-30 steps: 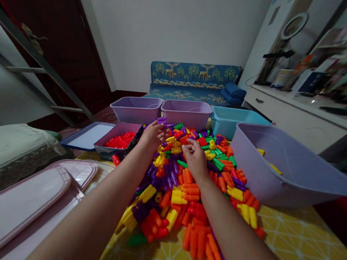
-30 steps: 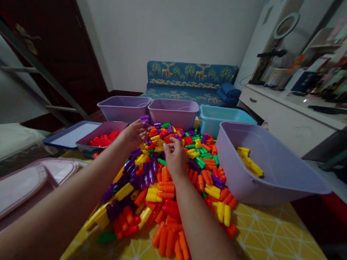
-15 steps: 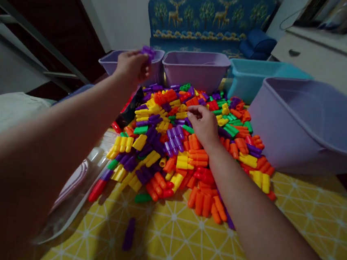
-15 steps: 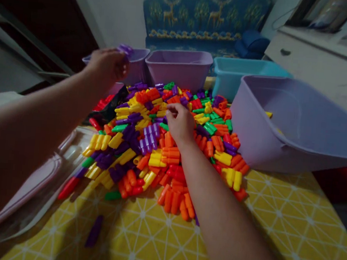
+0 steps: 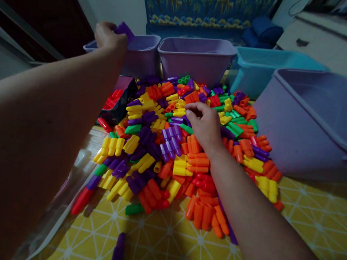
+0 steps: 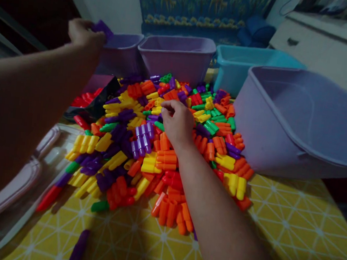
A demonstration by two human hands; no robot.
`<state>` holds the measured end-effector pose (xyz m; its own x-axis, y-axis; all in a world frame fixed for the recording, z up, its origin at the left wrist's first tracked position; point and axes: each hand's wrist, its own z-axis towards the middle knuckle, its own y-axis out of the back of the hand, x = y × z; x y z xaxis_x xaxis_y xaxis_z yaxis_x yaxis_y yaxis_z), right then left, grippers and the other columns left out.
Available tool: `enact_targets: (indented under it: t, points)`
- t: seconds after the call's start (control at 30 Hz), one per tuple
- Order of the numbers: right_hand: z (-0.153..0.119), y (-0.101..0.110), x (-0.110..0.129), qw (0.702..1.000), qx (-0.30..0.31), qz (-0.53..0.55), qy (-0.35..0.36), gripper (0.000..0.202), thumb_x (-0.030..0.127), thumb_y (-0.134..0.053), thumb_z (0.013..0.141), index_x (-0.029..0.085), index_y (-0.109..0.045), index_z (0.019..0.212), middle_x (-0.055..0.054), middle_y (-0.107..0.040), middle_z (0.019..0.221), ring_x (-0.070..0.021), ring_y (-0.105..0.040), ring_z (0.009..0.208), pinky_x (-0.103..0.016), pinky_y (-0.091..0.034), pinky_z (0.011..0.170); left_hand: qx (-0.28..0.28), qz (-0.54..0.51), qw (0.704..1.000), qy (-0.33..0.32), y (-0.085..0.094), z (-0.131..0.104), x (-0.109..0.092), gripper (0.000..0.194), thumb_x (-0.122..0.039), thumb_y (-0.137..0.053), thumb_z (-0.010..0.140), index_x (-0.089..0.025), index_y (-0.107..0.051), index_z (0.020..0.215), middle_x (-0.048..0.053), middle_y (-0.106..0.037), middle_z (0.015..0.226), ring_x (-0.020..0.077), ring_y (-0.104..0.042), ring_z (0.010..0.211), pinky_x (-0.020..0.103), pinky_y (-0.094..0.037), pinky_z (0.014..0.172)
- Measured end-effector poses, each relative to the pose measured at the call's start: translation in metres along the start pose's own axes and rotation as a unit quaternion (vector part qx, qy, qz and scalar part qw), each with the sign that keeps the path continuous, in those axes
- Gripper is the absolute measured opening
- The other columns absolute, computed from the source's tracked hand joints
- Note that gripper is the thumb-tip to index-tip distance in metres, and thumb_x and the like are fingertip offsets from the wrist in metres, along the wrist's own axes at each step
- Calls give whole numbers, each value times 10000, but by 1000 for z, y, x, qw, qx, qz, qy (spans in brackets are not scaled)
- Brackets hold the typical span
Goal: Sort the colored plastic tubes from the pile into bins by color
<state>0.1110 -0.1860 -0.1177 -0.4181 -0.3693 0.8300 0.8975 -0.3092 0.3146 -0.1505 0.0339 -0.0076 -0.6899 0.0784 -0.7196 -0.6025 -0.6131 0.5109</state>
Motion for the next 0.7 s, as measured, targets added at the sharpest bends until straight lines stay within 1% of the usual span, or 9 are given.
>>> enact_targets:
  t: [0.07,0.2,0.33,0.43,0.5,0.53,0.57,0.63,0.7]
  points:
    - [0,0,0,1000,1,-1,-2,191,168,-561,798,151,-714,911,-37,-714,902,-173,-654,830,-314,-515,806,-2,8,1000,20,1,-13,-4,307,-196,-775,853,-100,-580,1069,-8,-507,973,122,-404,992,291,-334,1041]
    - [0,0,0,1000,2,-6,-7,183,171,-561,803,163,-713,905,-33,-710,912,-178,-655,850,-321,-518,823,51,-18,998,16,1,-24,-14,233,-145,-766,869,-114,-575,998,-1,-509,1037,144,-363,1022,378,-226,1132]
    - [-1,0,0,1000,5,-10,-15,178,193,-569,812,173,-714,914,-33,-708,926,-183,-655,839,-331,-522,814,75,-38,996,2,-5,-23,-17,338,-122,-835,795,-109,-542,962,10,-510,1047,190,-313,1118,453,-110,1169]
    - [-1,1,1,1000,4,-13,-20,179,200,-573,810,177,-715,917,-35,-705,938,-182,-651,837,-326,-522,800,57,-21,998,-2,-8,-34,-22,406,-155,-822,821,-79,-521,1083,52,-491,1130,230,-280,1183,486,-98,1146]
    - [-1,1,1,1000,6,-14,-19,179,201,-571,810,174,-716,912,-38,-705,944,-180,-649,841,-319,-520,800,25,9,1000,-11,-6,-51,-30,450,-125,-756,877,-103,-476,1228,62,-438,1242,244,-246,1231,501,-121,1119]
    - [-1,1,1,1000,7,-14,-18,179,202,-571,809,171,-717,909,-40,-705,944,-179,-649,838,-318,-519,801,5,17,999,-31,-4,-63,-35,464,-76,-717,890,-143,-463,1273,45,-409,1289,232,-235,1250,484,-141,1112]
    - [-1,1,1,1000,7,-14,-17,180,203,-571,809,168,-717,909,-41,-707,941,-178,-649,833,-317,-518,803,3,9,997,-71,-1,-76,-40,443,-31,-658,909,-186,-473,1280,13,-398,1313,197,-241,1256,425,-180,1104]
    - [0,0,0,1000,6,-15,-15,182,206,-573,807,166,-717,912,-38,-709,927,-178,-650,823,-323,-517,808,-26,-47,989,-141,4,-105,-52,456,65,-597,872,-213,-537,1229,-28,-444,1280,126,-308,1232,293,-229,1093]
    - [1,0,-2,1000,7,-14,-15,180,205,-581,803,168,-717,914,-35,-711,914,-185,-652,825,-334,-516,814,0,-125,972,-201,4,-136,-62,388,112,-542,847,-169,-588,1111,-16,-525,1170,110,-398,1187,234,-258,1086]
